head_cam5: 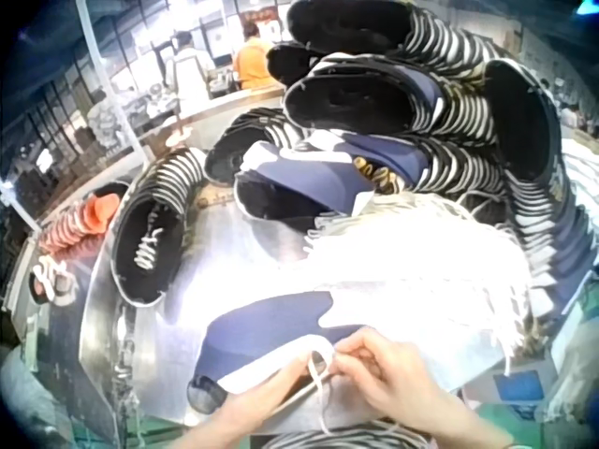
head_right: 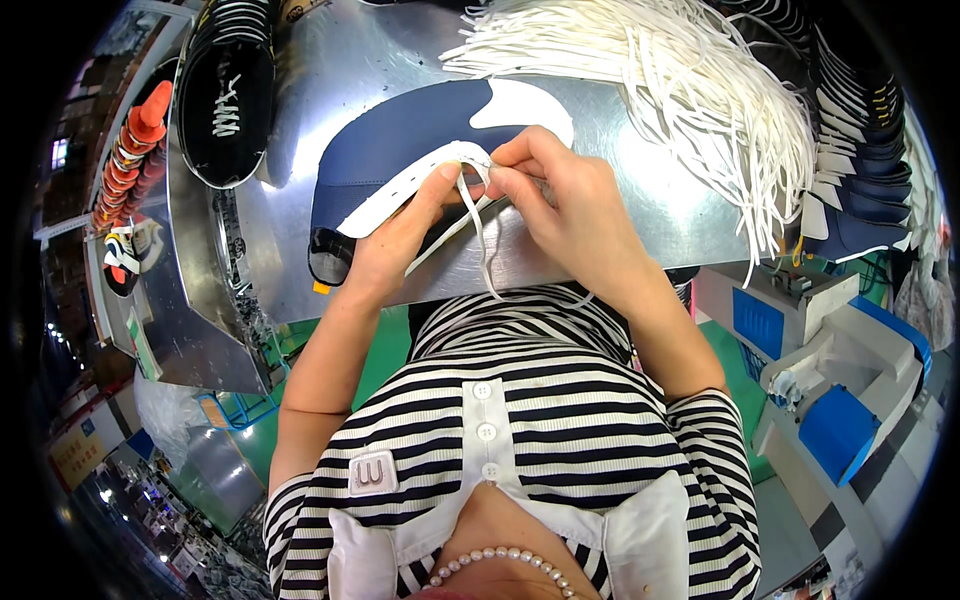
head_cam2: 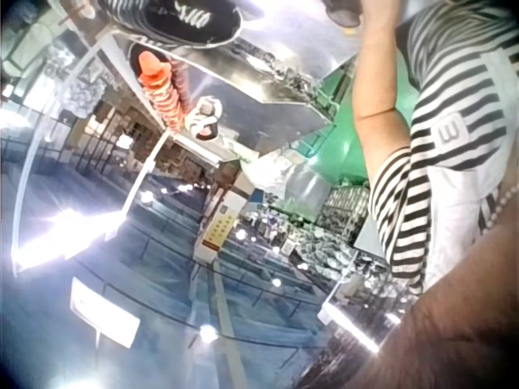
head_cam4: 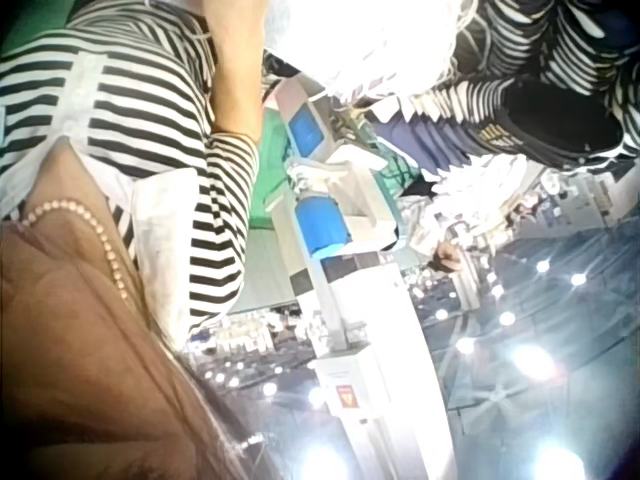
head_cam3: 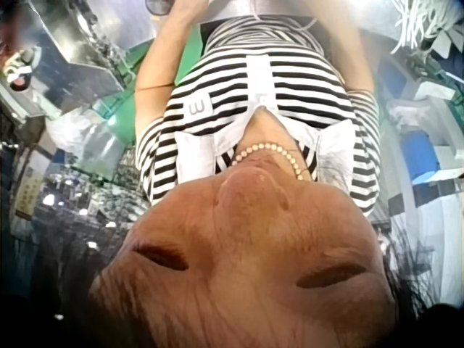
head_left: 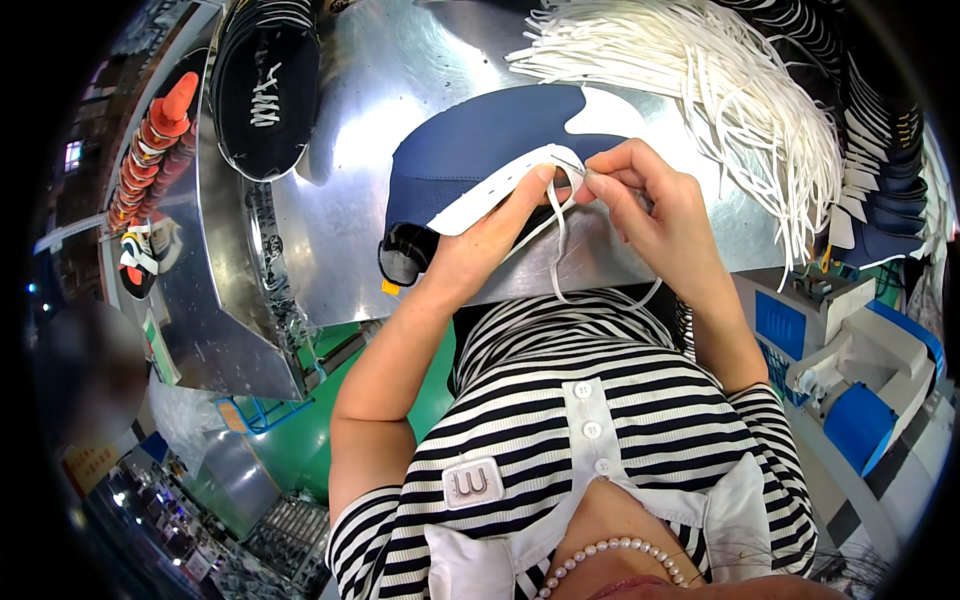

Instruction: The person threads white shoelaces through the eyelets of a blue and white sneaker, pulling them tight and arranging them neatly. They repeat this process for a second shoe, ensuring the laces are properly aligned and secured.

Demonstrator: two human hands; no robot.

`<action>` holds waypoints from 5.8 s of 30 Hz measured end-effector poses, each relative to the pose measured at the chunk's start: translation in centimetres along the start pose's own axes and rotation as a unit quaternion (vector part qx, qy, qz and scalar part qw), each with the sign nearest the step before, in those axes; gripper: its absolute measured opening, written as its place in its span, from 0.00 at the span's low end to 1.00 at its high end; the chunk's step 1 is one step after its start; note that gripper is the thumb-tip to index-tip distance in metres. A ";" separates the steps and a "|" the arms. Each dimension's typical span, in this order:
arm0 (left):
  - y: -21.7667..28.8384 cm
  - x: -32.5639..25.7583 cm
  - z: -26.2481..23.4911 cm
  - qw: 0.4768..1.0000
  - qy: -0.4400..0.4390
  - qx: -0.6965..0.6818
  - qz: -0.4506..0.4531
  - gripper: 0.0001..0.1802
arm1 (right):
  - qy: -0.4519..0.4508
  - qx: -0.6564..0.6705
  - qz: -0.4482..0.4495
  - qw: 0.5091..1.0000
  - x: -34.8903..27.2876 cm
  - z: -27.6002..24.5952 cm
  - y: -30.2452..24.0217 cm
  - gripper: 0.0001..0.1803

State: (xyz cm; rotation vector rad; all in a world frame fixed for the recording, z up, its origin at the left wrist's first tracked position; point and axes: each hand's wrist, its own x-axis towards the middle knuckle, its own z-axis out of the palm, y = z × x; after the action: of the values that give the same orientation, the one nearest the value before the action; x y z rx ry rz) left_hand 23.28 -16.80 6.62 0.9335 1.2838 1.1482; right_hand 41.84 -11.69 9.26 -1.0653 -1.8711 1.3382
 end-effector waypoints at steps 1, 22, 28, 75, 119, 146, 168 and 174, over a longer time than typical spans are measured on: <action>0.1 -0.1 0.1 1.000 0.007 -0.014 0.003 0.11 | -0.003 -0.004 -0.003 1.000 0.1 -0.1 0.2 0.06; -0.3 0.0 -1.5 0.995 0.005 0.097 -0.005 0.30 | 0.014 0.041 0.083 0.996 3.2 -2.1 4.3 0.27; 1.0 0.1 -3.4 0.946 -0.041 0.310 0.091 0.20 | 0.114 0.191 0.097 0.970 5.4 -0.8 5.7 0.20; 1.1 4.6 -1.2 0.893 0.002 0.449 0.018 0.13 | 0.110 0.032 -0.096 0.989 6.0 3.3 7.1 0.18; 0.7 2.1 -4.1 0.965 -0.097 0.144 -0.198 0.12 | 0.097 0.102 0.054 0.989 3.0 1.2 4.9 0.20; 1.1 -1.4 -5.1 0.770 0.127 0.559 0.280 0.04 | 0.093 0.222 0.162 0.957 1.2 1.4 6.2 0.28; 9.8 1.2 -2.3 0.765 -0.096 0.513 0.378 0.07 | 0.236 -0.267 -0.060 0.932 1.8 -4.2 7.3 0.17; 7.2 4.0 0.5 0.762 -0.084 0.514 0.384 0.07 | 0.025 0.128 0.000 0.991 1.4 -1.1 3.7 0.11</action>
State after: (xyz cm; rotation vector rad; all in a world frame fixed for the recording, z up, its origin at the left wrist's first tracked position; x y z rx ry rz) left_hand 22.70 -11.33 12.77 2.5064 1.3944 0.8145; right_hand 43.00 -9.28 6.08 -0.9561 -1.6099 1.4901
